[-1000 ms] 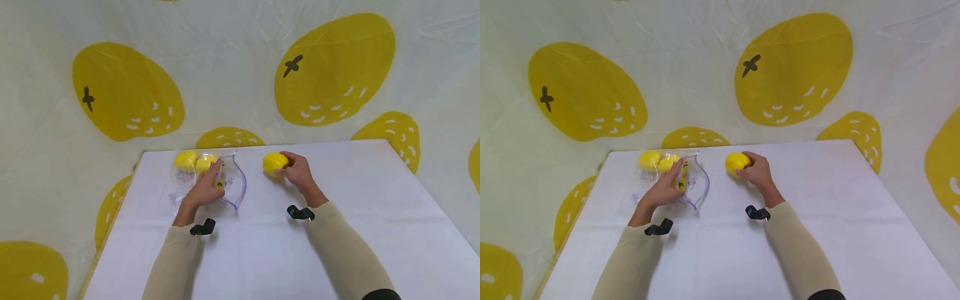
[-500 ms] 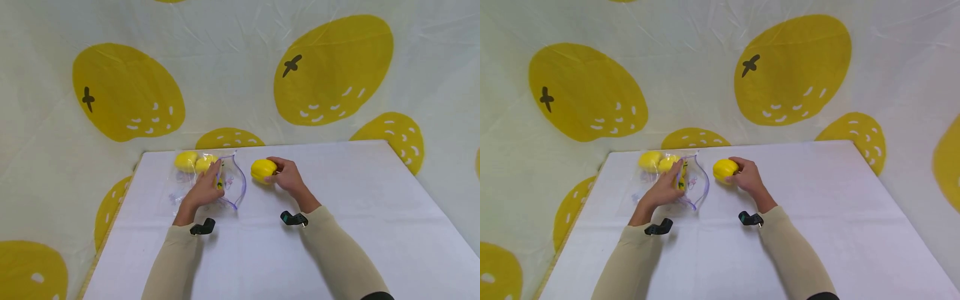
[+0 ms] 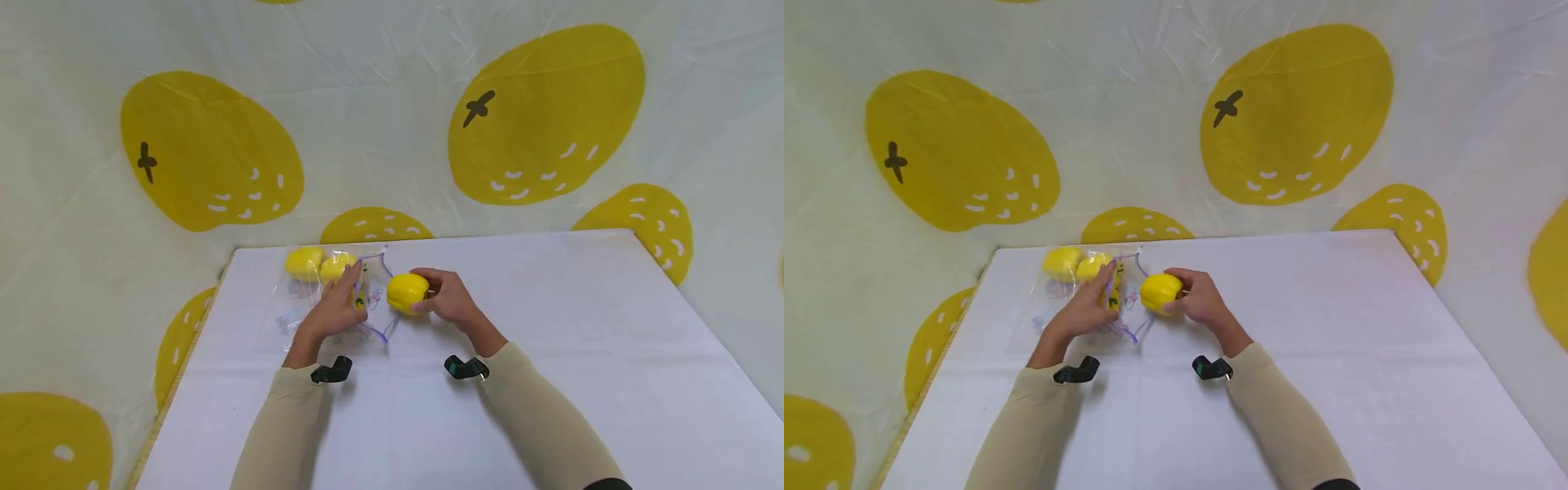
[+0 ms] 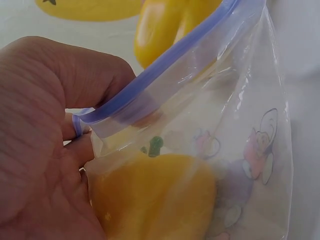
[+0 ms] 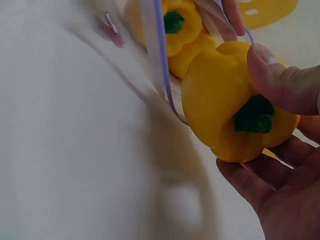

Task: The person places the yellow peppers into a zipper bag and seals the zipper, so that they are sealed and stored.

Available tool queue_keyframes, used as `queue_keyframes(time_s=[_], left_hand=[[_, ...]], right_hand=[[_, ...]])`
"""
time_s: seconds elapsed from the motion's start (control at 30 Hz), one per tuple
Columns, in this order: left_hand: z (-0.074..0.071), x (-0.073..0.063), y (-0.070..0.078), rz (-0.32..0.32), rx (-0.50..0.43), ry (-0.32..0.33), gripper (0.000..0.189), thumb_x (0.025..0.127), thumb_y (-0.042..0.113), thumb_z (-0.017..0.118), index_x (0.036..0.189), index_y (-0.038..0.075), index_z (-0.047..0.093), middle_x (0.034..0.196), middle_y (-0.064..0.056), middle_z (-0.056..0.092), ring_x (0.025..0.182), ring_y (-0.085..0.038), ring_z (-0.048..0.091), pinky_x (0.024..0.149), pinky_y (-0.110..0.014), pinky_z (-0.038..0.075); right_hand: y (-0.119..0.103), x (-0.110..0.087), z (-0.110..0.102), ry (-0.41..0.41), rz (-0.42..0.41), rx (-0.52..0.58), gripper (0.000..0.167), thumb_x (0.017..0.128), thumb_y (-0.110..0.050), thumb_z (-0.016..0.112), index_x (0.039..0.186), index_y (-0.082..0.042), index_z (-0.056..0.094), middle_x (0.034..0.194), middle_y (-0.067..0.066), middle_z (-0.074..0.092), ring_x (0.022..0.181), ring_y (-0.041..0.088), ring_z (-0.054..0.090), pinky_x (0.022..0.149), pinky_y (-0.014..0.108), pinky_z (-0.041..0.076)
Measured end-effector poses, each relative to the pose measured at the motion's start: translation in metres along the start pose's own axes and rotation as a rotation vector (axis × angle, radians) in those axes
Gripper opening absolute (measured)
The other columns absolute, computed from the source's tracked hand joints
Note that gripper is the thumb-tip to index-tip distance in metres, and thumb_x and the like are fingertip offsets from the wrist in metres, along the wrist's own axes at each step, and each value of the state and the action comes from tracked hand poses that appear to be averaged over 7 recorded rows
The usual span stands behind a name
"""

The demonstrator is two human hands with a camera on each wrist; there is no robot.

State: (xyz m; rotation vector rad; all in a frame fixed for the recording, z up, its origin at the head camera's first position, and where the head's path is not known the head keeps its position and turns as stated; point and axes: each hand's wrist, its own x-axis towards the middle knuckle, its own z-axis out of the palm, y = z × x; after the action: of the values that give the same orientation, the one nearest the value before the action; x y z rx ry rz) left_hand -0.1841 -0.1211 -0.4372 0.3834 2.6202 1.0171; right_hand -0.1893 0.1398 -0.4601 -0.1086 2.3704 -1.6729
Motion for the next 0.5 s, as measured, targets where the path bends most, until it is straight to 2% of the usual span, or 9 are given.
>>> queue_keyframes(time_s=[0.23,0.5], left_hand=[[-0.001,0.002,-0.003,0.022,0.008,0.02,0.102,0.083,0.014,0.067,0.169,0.014,0.013,0.177,-0.006,0.015,0.166,-0.027,0.003,0.133,-0.057,-0.005],[-0.001,0.002,0.0,0.026,-0.002,0.004,0.104,0.081,0.014,0.069,0.169,0.015,0.013,0.177,-0.005,0.015,0.166,-0.025,0.001,0.133,-0.057,-0.006]], right_hand=[[-0.005,0.01,0.021,-0.099,-0.084,-0.037,0.066,0.08,0.0,0.083,0.143,-0.005,0.062,0.142,0.015,0.066,0.12,0.031,0.066,0.11,0.047,0.055],[-0.009,0.008,0.033,-0.044,-0.107,-0.012,0.065,0.077,-0.003,0.085,0.139,-0.003,0.063,0.14,0.016,0.067,0.124,0.033,0.064,0.112,0.052,0.052]])
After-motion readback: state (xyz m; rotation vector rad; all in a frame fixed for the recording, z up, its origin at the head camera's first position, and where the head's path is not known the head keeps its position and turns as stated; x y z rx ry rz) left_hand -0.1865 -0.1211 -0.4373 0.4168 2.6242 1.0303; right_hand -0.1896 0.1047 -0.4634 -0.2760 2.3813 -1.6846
